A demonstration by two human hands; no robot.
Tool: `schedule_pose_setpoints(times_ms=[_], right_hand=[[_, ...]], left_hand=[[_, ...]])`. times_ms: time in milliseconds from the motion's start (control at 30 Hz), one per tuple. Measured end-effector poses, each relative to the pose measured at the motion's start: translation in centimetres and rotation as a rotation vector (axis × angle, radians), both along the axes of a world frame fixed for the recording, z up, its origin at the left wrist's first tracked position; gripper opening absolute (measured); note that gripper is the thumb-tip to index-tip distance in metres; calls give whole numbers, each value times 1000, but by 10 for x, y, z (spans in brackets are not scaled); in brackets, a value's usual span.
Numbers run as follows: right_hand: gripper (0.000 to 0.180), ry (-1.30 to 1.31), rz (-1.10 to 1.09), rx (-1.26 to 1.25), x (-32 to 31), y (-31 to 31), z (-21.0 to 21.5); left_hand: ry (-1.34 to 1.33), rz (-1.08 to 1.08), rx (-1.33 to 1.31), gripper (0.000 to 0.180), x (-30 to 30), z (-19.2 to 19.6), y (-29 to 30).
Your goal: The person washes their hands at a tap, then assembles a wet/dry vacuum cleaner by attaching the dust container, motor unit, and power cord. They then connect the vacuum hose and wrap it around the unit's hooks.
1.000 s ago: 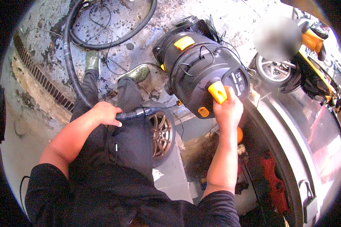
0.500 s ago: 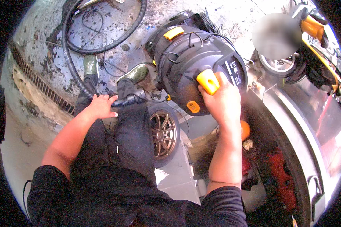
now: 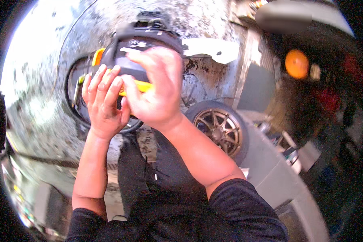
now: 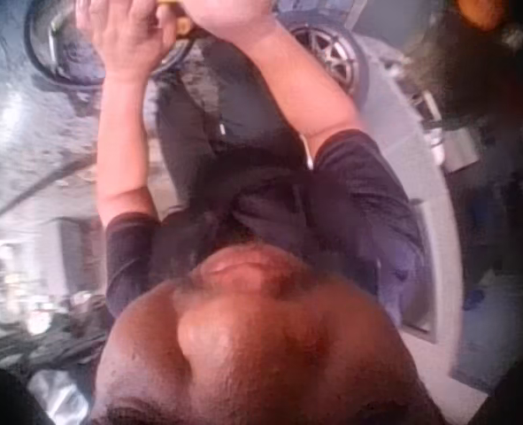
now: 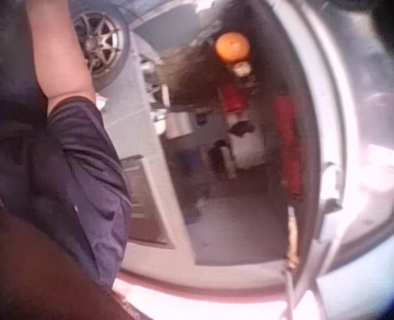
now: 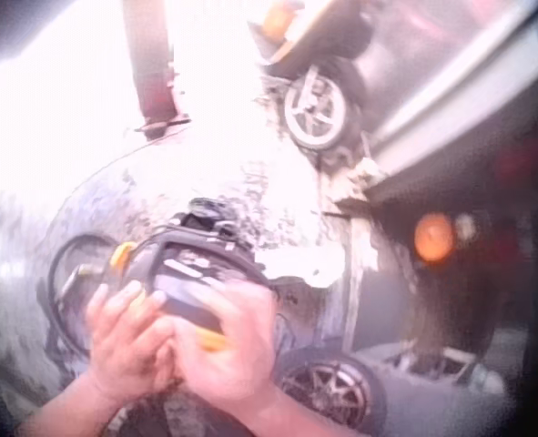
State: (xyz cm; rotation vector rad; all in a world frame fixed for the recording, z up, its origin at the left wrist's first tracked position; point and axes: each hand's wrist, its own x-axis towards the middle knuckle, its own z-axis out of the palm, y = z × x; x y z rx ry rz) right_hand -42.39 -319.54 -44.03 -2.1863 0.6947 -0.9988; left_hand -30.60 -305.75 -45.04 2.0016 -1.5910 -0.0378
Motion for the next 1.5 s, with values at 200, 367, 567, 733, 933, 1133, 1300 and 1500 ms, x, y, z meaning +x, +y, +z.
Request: schedule_pose_setpoints(times_ms=[200,367,567,733,933,1133,1300,1500], right_hand=[[39,58,-690,863,-184,-8,-101],[40,49,-665,1264,-239,36,-207],[79,106,-506,1389,-222,40,-212],[106,222,-185,1050,-195,31,-227],[92,-93,-93,1559,-201,34,-241],[80,-110,-145,1596,-202,35,-227],[77,231,-46,1370,-196,30,-222],[78,219,-158,1368,-185,35,-219]], left_hand=[[-150,-239,575,44,-24,29,-55],[-162,-354,548,22,-30,27,-65],[-191,-350,510,24,-10,73,-59],[-204,-314,529,24,-6,55,-55],[-153,-368,590,23,-20,35,-64],[-301,-462,723,20,-31,17,-65],[-351,-433,729,22,-2,12,-58],[-365,-498,670,23,9,7,-65]])
